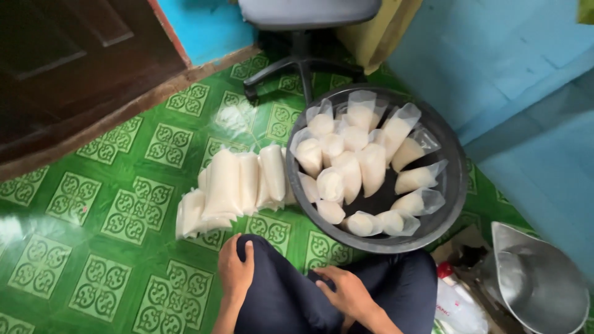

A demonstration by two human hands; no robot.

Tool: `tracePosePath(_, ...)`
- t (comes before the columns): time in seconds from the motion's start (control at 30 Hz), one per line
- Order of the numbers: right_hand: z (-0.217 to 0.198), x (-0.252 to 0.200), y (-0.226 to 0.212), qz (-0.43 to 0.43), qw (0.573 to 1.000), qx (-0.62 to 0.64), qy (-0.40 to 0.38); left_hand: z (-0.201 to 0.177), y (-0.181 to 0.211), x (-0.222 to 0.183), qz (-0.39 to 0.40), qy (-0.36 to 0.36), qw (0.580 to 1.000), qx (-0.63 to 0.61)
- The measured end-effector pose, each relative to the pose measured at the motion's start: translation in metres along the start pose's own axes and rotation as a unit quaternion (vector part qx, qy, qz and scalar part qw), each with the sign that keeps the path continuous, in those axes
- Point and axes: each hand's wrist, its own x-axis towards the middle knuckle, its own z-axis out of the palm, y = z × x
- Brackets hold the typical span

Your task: The person seals plastic bags filled with a white liquid by hand using thin white ties, then transfers the sealed bags from a large black tub to a pile on the floor.

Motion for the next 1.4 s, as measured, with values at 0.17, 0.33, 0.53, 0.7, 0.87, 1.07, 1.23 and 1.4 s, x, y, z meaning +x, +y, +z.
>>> tracePosePath(0.17,-0.067,-0.009,0.005,-0.051,0.992,0.044,0.109,0.014,0.005,0.000,-0.016,0.013,0.997,0.075)
tracePosePath(0.33,-0.133,0.034,0.001,-0.091,0.960,-0.046,0.261,0.014,0.010,-0.001,-0.034,-0.001,0.993,0.112)
tracePosePath(0.53,-0.166,0.123,0.045,-0.110,0.931,-0.125,0.324,0.023,0.006,0.001,-0.068,-0.022,0.984,0.164)
tracePosePath(0.7,-0.165,0.198,0.113,-0.083,0.928,-0.117,0.344,0.028,0.010,0.008,-0.086,-0.030,0.979,0.181)
tracePosePath(0.87,-0.179,0.240,0.147,0.001,0.963,0.055,0.263,0.028,0.023,0.014,-0.123,-0.041,0.974,0.184)
tracePosePath(1.07,-0.190,0.248,0.129,0.011,0.955,0.069,0.288,0.032,0.025,0.018,-0.131,-0.048,0.972,0.186)
tracePosePath(1.23,-0.192,0.240,0.120,0.016,0.950,0.075,0.302,0.021,0.033,0.014,-0.134,-0.053,0.971,0.193)
tracePosePath(1.4,-0.196,0.219,0.111,0.024,0.941,0.083,0.326,0.017,0.037,0.015,-0.131,-0.059,0.970,0.198)
